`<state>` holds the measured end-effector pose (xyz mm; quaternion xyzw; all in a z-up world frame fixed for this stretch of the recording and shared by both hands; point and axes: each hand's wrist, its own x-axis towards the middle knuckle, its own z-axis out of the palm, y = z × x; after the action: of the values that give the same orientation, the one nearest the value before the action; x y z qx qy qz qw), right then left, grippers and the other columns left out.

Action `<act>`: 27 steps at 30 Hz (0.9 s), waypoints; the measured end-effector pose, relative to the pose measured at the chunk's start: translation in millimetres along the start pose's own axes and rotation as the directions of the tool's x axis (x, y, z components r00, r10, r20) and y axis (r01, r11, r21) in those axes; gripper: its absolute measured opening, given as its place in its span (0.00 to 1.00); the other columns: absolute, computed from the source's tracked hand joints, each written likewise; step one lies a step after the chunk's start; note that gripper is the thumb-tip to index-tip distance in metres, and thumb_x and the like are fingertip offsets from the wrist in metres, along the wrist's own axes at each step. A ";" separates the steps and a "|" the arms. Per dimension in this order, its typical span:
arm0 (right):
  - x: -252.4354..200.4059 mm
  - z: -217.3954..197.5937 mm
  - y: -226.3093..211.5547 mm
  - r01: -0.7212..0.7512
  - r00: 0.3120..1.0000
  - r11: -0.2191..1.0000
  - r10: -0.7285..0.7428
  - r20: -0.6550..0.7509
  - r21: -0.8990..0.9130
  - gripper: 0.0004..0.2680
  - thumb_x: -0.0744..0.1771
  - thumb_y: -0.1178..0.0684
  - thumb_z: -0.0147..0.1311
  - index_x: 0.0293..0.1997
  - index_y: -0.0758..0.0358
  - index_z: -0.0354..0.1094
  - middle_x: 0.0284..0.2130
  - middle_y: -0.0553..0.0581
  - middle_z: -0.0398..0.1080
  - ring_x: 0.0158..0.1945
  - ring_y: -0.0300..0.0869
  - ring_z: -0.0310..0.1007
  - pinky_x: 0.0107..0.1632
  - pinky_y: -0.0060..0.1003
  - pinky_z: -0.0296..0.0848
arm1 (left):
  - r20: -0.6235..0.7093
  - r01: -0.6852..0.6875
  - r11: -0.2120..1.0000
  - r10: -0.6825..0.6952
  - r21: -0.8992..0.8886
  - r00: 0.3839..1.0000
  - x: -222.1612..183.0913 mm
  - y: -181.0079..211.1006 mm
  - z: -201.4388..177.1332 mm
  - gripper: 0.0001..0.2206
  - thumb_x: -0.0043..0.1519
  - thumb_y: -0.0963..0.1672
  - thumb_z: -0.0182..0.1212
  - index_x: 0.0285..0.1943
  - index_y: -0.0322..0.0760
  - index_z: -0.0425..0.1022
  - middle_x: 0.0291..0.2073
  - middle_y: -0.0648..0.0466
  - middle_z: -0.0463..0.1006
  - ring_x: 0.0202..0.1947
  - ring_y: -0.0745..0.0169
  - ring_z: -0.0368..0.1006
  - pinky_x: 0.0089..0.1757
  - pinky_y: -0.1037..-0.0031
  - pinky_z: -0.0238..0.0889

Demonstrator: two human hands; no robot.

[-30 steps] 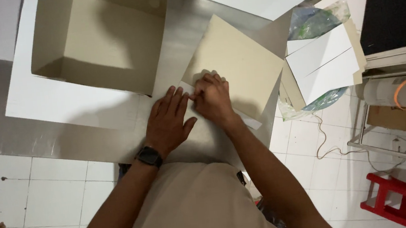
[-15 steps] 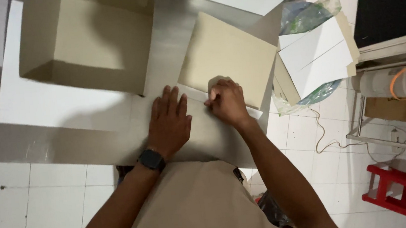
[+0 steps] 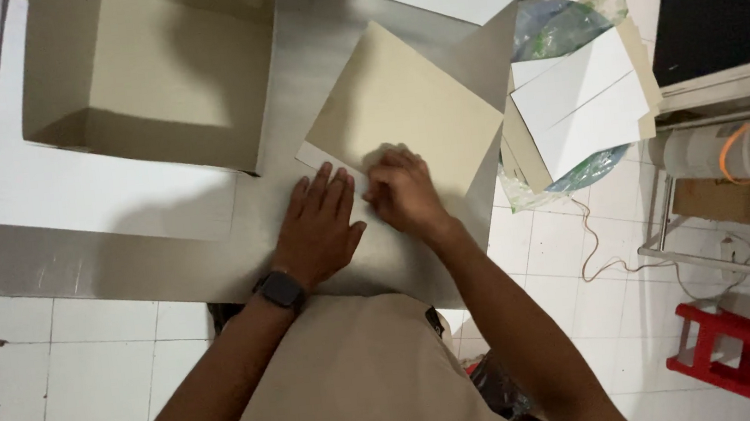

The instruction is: Folding and assembling cardboard boxes from flat sheets

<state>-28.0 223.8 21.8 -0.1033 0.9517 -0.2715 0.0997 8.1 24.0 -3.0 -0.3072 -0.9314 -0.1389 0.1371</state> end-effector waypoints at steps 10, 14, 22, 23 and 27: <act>-28.2 -10.4 21.2 -0.042 0.997 0.986 0.050 0.050 -0.163 0.09 0.63 0.52 0.64 0.26 0.52 0.63 0.36 0.49 0.65 0.48 0.51 0.65 0.50 0.49 0.62 | -0.036 0.016 1.000 -0.016 -0.020 0.999 -1.7 0.2 7.3 0.28 0.64 0.55 0.56 0.67 0.34 0.72 0.63 0.45 0.73 0.70 0.43 0.64 0.64 0.51 0.54; -18.0 -21.3 8.9 -0.044 0.994 0.993 0.055 0.092 -0.112 0.10 0.62 0.51 0.65 0.25 0.53 0.63 0.36 0.51 0.67 0.48 0.54 0.65 0.50 0.51 0.62 | -0.025 0.019 0.999 -0.020 -0.044 1.000 -2.2 -0.1 5.7 0.28 0.64 0.56 0.56 0.67 0.35 0.72 0.64 0.45 0.72 0.70 0.43 0.63 0.65 0.52 0.53; -19.4 -12.6 -0.3 0.013 1.000 0.984 -0.009 0.023 -0.177 0.08 0.62 0.51 0.64 0.27 0.53 0.66 0.37 0.50 0.64 0.48 0.51 0.64 0.50 0.48 0.61 | -0.051 0.005 0.999 -0.007 -0.051 0.999 0.6 -2.0 -0.1 0.25 0.64 0.55 0.57 0.68 0.45 0.73 0.62 0.46 0.73 0.69 0.42 0.64 0.63 0.51 0.55; -24.7 -11.4 6.3 0.020 0.999 0.984 -0.016 0.028 -0.178 0.08 0.62 0.51 0.64 0.27 0.53 0.66 0.37 0.50 0.64 0.48 0.51 0.64 0.50 0.48 0.61 | -0.052 0.012 0.999 -0.015 -0.049 0.999 0.3 -2.0 1.7 0.25 0.64 0.55 0.57 0.68 0.45 0.73 0.62 0.46 0.73 0.69 0.42 0.64 0.63 0.51 0.55; -46.4 -7.2 32.0 0.014 1.000 0.970 -0.008 0.023 -0.242 0.08 0.62 0.48 0.65 0.30 0.53 0.67 0.39 0.52 0.65 0.47 0.53 0.64 0.49 0.50 0.62 | -0.076 0.006 0.998 -0.011 -0.064 0.997 -0.8 -3.4 6.9 0.25 0.62 0.54 0.59 0.67 0.45 0.74 0.62 0.45 0.73 0.69 0.42 0.64 0.62 0.51 0.56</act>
<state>10.1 265.6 16.8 -0.1229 0.9760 -0.1526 0.0951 5.5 23.4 -10.2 -0.3021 -0.9219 -0.1805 0.1620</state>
